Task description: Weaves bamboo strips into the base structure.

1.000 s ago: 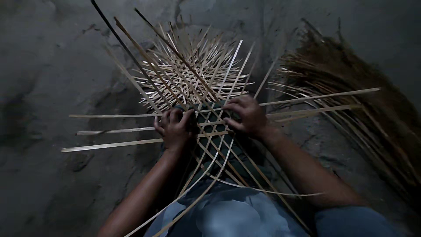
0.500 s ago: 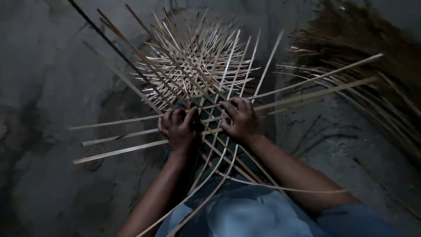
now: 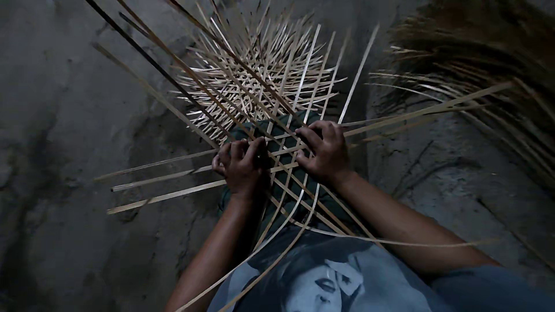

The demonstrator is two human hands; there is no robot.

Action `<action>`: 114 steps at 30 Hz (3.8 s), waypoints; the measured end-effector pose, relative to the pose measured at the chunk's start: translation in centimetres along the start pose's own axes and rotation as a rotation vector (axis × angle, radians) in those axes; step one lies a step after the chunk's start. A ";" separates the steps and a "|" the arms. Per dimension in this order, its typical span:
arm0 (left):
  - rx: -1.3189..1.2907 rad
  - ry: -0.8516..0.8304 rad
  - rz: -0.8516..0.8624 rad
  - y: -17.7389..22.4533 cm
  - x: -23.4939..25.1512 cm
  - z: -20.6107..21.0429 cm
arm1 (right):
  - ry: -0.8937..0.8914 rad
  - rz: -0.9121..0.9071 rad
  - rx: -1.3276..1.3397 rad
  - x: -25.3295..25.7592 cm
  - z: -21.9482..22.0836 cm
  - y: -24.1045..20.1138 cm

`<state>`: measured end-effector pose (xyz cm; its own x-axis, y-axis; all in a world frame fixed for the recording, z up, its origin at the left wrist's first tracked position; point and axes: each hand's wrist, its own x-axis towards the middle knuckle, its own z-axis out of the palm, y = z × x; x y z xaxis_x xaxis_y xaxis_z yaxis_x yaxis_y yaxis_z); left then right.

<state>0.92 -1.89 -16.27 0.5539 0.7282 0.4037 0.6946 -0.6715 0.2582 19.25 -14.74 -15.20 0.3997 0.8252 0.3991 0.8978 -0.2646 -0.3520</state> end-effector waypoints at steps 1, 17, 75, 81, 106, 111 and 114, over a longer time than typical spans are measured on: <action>-0.002 0.001 -0.004 0.1 0.0 0.0 | -0.007 0.003 0.005 0.0 -0.1 0.0; -0.037 -0.041 -0.002 0.0 -0.2 -1.0 | 0.063 0.114 0.210 1.4 -0.5 1.7; -0.765 -0.650 -0.347 3.1 10.6 -0.3 | -0.718 -0.034 0.492 9.3 -2.2 2.5; -1.049 -0.851 -0.394 4.6 10.1 -1.2 | -0.537 0.131 0.671 7.6 -2.5 2.9; -1.398 -0.329 -0.714 0.1 9.3 -1.4 | -0.628 0.035 0.514 9.8 -0.3 -1.7; -0.676 -0.590 -0.315 1.6 10.4 -1.1 | -0.648 -0.020 0.603 9.8 -0.8 0.1; -0.653 -0.757 -0.267 3.0 11.5 -0.6 | -0.564 -0.081 0.595 8.6 -0.7 1.4</action>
<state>9.12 4.39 -10.34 0.7190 0.6085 -0.3358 0.5780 -0.2551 0.7752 24.10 -8.35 -11.65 0.0431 0.9990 0.0131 0.6084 -0.0159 -0.7935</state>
